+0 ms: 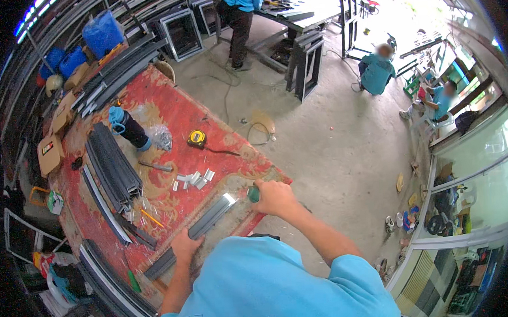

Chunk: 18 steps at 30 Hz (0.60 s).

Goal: Drilling holes into aluminum window or door frames using an electric drill.

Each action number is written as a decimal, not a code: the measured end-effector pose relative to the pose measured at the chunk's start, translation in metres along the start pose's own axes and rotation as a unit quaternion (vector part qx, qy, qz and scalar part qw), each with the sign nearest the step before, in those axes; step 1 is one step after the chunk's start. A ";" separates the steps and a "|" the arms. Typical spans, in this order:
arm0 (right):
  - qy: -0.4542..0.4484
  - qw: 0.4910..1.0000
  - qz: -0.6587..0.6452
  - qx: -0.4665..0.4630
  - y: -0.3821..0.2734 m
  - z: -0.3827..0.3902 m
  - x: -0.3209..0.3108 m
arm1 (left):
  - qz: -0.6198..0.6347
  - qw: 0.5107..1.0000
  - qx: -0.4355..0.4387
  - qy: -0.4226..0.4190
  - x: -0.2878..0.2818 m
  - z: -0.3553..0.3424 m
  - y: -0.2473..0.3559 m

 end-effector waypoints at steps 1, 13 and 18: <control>-0.009 1.000 -0.003 0.005 0.000 0.001 0.001 | -0.002 1.000 0.005 0.001 0.000 -0.001 0.000; -0.006 1.000 -0.024 -0.010 0.002 -0.017 0.032 | -0.028 0.999 0.012 0.029 0.004 -0.006 -0.001; 0.003 0.999 -0.038 0.021 0.002 -0.019 0.036 | -0.045 0.997 0.041 0.055 0.004 -0.005 0.000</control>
Point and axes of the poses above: each hand's wrist, its own z-axis away from the middle knuckle, its own x-axis out of the palm, y = z × x, the point moved 1 cm from there along -z, towards the middle knuckle, and after that the axes turned 4 degrees about -y, right-handed, at the moved point
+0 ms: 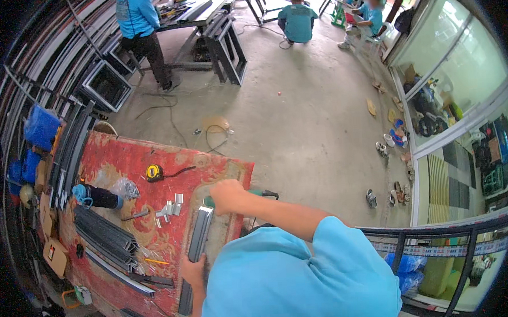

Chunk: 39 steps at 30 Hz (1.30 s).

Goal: Drilling holes into aluminum window or door frames using an electric drill.

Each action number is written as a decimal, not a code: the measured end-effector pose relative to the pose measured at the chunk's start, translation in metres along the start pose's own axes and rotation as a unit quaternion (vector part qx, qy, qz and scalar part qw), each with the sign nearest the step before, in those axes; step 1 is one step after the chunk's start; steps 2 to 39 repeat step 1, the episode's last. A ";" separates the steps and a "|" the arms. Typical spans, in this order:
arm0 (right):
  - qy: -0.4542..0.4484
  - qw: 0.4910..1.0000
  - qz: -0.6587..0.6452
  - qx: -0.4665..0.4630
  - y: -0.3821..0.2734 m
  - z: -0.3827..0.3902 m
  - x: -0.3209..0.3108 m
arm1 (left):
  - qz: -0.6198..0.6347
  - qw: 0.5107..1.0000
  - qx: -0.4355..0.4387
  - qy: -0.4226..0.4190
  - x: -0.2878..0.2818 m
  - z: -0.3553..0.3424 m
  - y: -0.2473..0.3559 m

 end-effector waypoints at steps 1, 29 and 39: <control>0.000 1.000 -0.003 0.005 0.000 0.001 0.000 | -0.012 1.000 -0.005 -0.007 0.000 0.000 0.000; 0.000 1.000 -0.003 0.005 0.000 0.001 0.000 | -0.012 1.000 -0.005 -0.007 0.000 0.000 0.000; 0.000 1.000 -0.003 0.005 0.000 0.001 0.000 | -0.012 1.000 -0.005 -0.007 0.000 0.000 0.000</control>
Point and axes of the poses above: each hand's wrist, its own z-axis away from the middle knuckle, its own x-axis out of the palm, y = z × x, the point moved 1 cm from there along -z, towards the middle knuckle, and after that the axes turned 4 degrees about -y, right-handed, at the moved point
